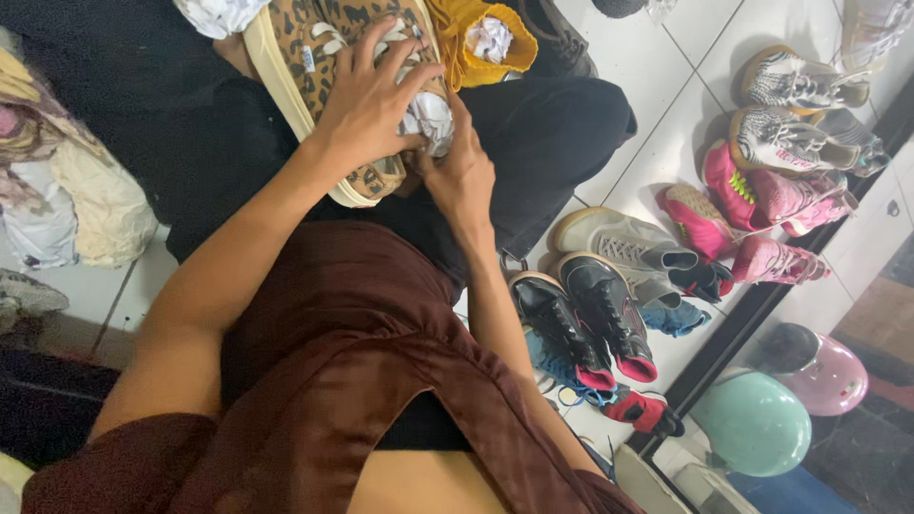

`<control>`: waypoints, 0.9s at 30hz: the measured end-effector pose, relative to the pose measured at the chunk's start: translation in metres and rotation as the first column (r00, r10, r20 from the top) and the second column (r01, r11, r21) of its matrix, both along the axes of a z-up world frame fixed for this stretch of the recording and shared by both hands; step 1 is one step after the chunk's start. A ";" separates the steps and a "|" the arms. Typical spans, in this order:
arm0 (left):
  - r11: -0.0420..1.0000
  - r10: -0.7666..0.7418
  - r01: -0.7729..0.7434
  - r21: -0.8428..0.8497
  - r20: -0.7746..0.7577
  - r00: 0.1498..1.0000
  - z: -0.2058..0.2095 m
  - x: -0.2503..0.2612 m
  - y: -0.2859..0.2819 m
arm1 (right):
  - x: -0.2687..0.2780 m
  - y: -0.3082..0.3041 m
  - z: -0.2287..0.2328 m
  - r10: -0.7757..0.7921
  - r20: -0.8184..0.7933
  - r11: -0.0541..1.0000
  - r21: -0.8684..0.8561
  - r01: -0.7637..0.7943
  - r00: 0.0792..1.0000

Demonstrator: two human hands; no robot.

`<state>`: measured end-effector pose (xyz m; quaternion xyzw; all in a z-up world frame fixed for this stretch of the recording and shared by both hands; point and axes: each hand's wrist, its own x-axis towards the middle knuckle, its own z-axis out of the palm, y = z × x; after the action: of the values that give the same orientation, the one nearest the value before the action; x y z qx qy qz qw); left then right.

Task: The person stuffs crumpled paper into the interiors of multiple pairs of shoes while sitting on the floor.

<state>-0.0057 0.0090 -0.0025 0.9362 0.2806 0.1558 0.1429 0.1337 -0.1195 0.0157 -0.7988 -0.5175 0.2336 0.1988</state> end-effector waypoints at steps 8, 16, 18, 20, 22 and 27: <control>0.997 -0.036 0.032 -0.077 -0.050 0.998 -0.012 0.011 -0.001 | 0.009 0.013 0.003 -0.023 0.186 0.995 -0.096 0.041 0.982; 0.976 0.158 -0.149 0.161 -0.047 0.986 -0.018 0.013 -0.010 | 0.039 0.013 0.004 0.102 -0.333 0.991 -0.046 -0.124 0.937; 0.981 0.136 -0.121 0.149 -0.095 0.986 -0.020 0.011 -0.006 | 0.034 0.014 -0.015 0.110 -0.186 0.988 -0.083 -0.128 0.976; 0.989 0.094 -0.077 0.127 -0.141 0.985 -0.013 0.007 -0.002 | 0.028 0.011 -0.029 0.104 -0.033 0.986 -0.125 -0.107 0.994; 0.954 -0.040 -0.010 -0.299 -0.161 0.986 0.006 0.006 0.004 | 0.027 0.009 -0.036 0.081 0.134 0.992 -0.108 -0.067 0.988; 0.915 0.026 -0.033 -0.402 -0.023 0.999 0.072 -0.039 0.012 | 0.030 0.003 -0.038 0.160 0.213 0.987 -0.007 -0.163 0.964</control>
<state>-0.0446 0.0212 0.0696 0.8839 0.3220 0.0891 0.3274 0.1636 -0.1168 -0.0224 -0.7733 -0.6004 0.1594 0.1269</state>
